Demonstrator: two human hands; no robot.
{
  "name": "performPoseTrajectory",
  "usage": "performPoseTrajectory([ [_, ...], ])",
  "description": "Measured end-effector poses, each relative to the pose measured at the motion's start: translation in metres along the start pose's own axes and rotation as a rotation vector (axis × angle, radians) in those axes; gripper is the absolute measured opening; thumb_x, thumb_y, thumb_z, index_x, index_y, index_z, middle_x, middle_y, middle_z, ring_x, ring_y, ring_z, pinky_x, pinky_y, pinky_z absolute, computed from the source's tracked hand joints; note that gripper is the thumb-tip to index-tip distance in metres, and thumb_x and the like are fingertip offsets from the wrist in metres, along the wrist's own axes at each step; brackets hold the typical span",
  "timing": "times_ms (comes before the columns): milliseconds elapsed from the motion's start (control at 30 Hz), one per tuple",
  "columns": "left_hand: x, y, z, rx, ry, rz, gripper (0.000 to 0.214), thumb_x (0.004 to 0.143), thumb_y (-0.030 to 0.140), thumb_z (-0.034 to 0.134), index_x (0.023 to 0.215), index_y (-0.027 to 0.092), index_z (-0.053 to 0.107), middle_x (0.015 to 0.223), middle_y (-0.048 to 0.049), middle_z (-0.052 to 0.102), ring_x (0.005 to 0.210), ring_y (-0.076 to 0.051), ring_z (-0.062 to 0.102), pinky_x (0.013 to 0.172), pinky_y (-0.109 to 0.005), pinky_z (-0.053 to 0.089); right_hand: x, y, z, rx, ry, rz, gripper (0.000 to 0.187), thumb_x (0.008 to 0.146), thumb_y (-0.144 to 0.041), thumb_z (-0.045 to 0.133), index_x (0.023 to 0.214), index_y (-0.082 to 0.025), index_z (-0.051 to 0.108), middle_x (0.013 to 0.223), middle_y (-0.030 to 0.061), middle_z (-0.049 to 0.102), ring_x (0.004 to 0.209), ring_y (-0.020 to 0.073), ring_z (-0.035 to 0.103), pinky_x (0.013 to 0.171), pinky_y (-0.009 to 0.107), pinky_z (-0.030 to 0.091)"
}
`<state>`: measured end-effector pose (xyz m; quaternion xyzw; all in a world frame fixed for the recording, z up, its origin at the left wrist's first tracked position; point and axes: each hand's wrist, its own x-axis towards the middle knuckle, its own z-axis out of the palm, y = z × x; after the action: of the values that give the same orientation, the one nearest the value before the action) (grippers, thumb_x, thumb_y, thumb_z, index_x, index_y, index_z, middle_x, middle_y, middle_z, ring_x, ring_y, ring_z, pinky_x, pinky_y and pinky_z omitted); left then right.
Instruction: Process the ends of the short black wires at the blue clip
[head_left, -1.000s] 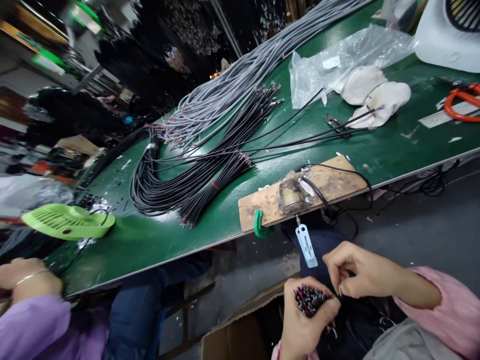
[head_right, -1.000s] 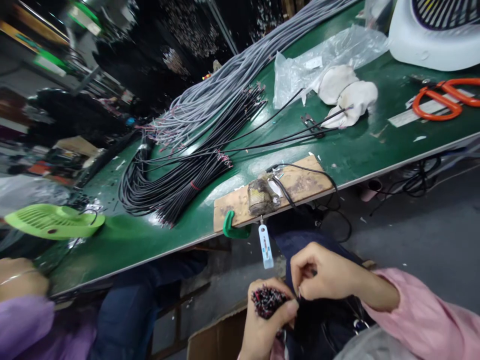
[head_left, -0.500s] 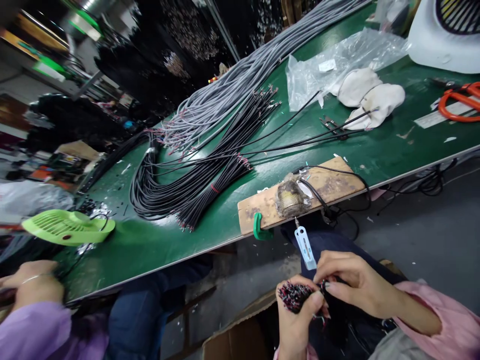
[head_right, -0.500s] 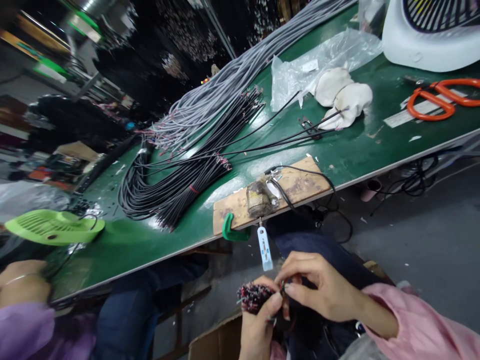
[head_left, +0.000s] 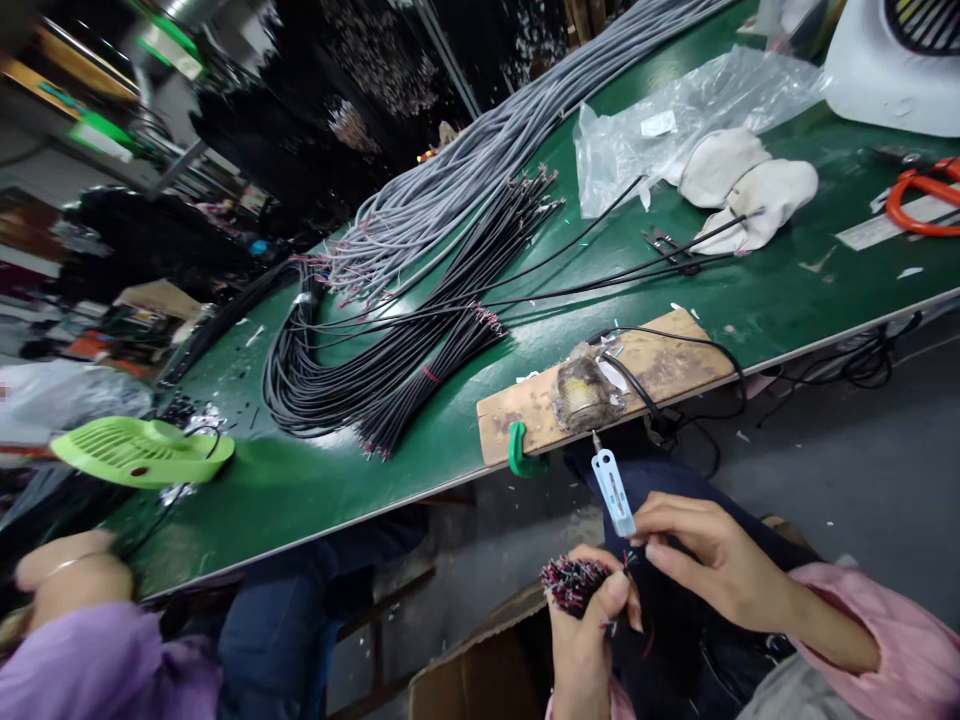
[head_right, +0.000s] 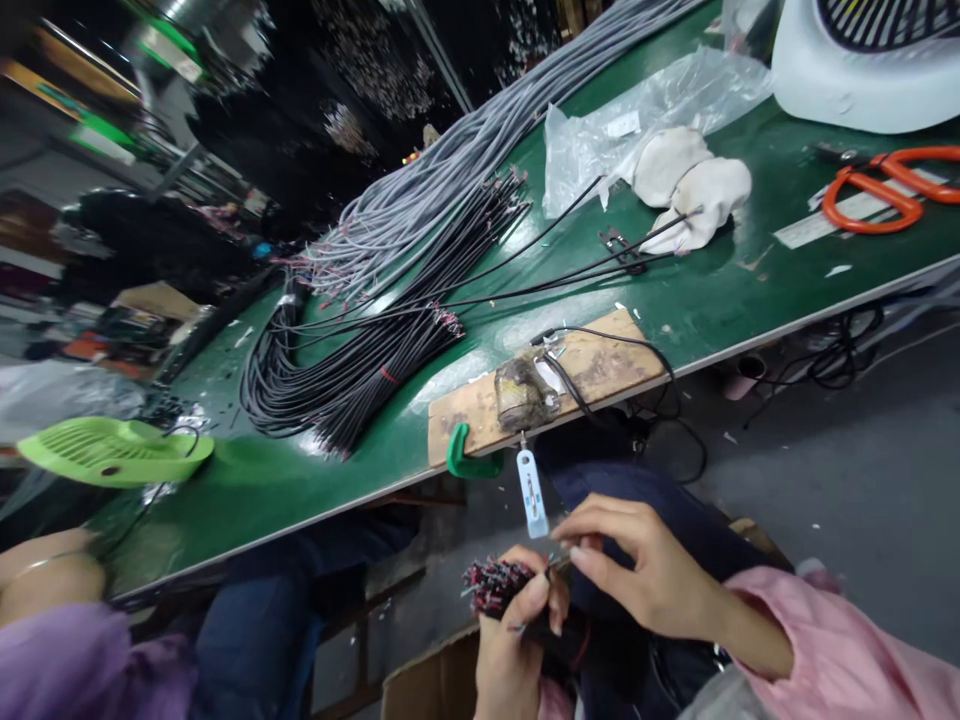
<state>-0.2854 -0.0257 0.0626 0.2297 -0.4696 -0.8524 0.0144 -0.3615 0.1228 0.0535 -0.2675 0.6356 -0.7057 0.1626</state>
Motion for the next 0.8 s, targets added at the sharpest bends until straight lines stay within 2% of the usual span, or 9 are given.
performPoseTrajectory([
  [67,0.0,-0.001,-0.001,0.011,-0.01,0.014,0.021,0.069,0.034,0.084,0.069,0.018,0.07,0.047,0.0026,0.062,0.041,-0.006,0.052,0.044,-0.014,0.04,0.002,-0.004,0.005,0.041,-0.037,-0.037,0.017,0.095,-0.019,0.053,0.103,-0.017,0.068,0.092,0.0066,0.064,0.084,0.0166,0.06,0.075,0.027,0.047],
  [167,0.001,-0.001,-0.001,0.04,0.004,0.034,0.021,0.069,0.033,0.084,0.071,0.018,0.07,0.05,0.0028,0.063,0.043,-0.006,0.054,0.045,-0.014,0.04,0.005,-0.009,0.01,-0.022,-0.02,-0.087,0.016,0.096,-0.014,0.05,0.096,-0.016,0.067,0.086,0.0055,0.063,0.081,0.0155,0.057,0.074,0.026,0.045],
  [333,0.0,0.004,-0.003,0.146,-0.029,0.104,0.015,0.068,0.026,0.084,0.071,0.019,0.072,0.062,0.0031,0.064,0.049,-0.009,0.06,0.051,-0.017,0.045,0.014,-0.011,-0.005,-0.11,-0.104,-0.112,0.018,0.097,-0.016,0.048,0.086,-0.016,0.063,0.083,0.0051,0.062,0.083,0.0172,0.055,0.078,0.03,0.042],
  [433,0.0,0.012,-0.002,0.244,-0.079,0.213,0.009,0.07,0.025,0.082,0.072,0.02,0.074,0.066,0.002,0.064,0.052,-0.01,0.06,0.052,-0.02,0.046,0.032,-0.013,-0.016,0.033,-0.044,0.023,0.023,0.097,-0.033,0.052,0.086,-0.015,0.063,0.084,0.0053,0.061,0.08,0.0173,0.056,0.073,0.029,0.043],
  [500,0.001,0.018,0.001,0.32,-0.07,0.321,0.009,0.069,0.027,0.083,0.068,0.022,0.075,0.062,0.0011,0.065,0.053,-0.012,0.059,0.052,-0.021,0.045,0.046,-0.017,-0.018,0.192,-0.014,0.13,0.037,0.092,-0.049,0.056,0.087,-0.014,0.064,0.08,0.0044,0.061,0.074,0.0164,0.055,0.068,0.028,0.043],
  [600,0.006,0.026,0.008,0.427,-0.034,0.464,0.009,0.066,0.029,0.084,0.064,0.024,0.077,0.057,-0.0005,0.067,0.053,-0.014,0.059,0.053,-0.023,0.045,0.064,-0.023,-0.01,0.366,-0.049,0.218,0.056,0.082,-0.066,0.058,0.082,-0.011,0.067,0.068,0.0015,0.057,0.062,0.0129,0.049,0.058,0.025,0.038],
  [700,0.013,0.032,0.014,0.46,-0.014,0.527,0.009,0.064,0.03,0.085,0.064,0.025,0.078,0.057,-0.0006,0.068,0.051,-0.014,0.059,0.053,-0.024,0.045,0.071,-0.023,0.0,0.497,-0.029,0.283,0.056,0.078,-0.065,0.064,0.076,-0.01,0.068,0.063,0.0,0.054,0.057,0.0103,0.044,0.052,0.022,0.033],
  [800,0.02,0.032,0.018,0.473,-0.004,0.533,0.01,0.063,0.03,0.086,0.063,0.026,0.077,0.057,-0.0003,0.069,0.05,-0.013,0.059,0.053,-0.022,0.044,0.07,-0.018,0.006,0.676,-0.007,0.32,0.051,0.076,-0.06,0.07,0.075,-0.01,0.066,0.062,-0.0002,0.054,0.055,0.0092,0.044,0.05,0.02,0.033],
])
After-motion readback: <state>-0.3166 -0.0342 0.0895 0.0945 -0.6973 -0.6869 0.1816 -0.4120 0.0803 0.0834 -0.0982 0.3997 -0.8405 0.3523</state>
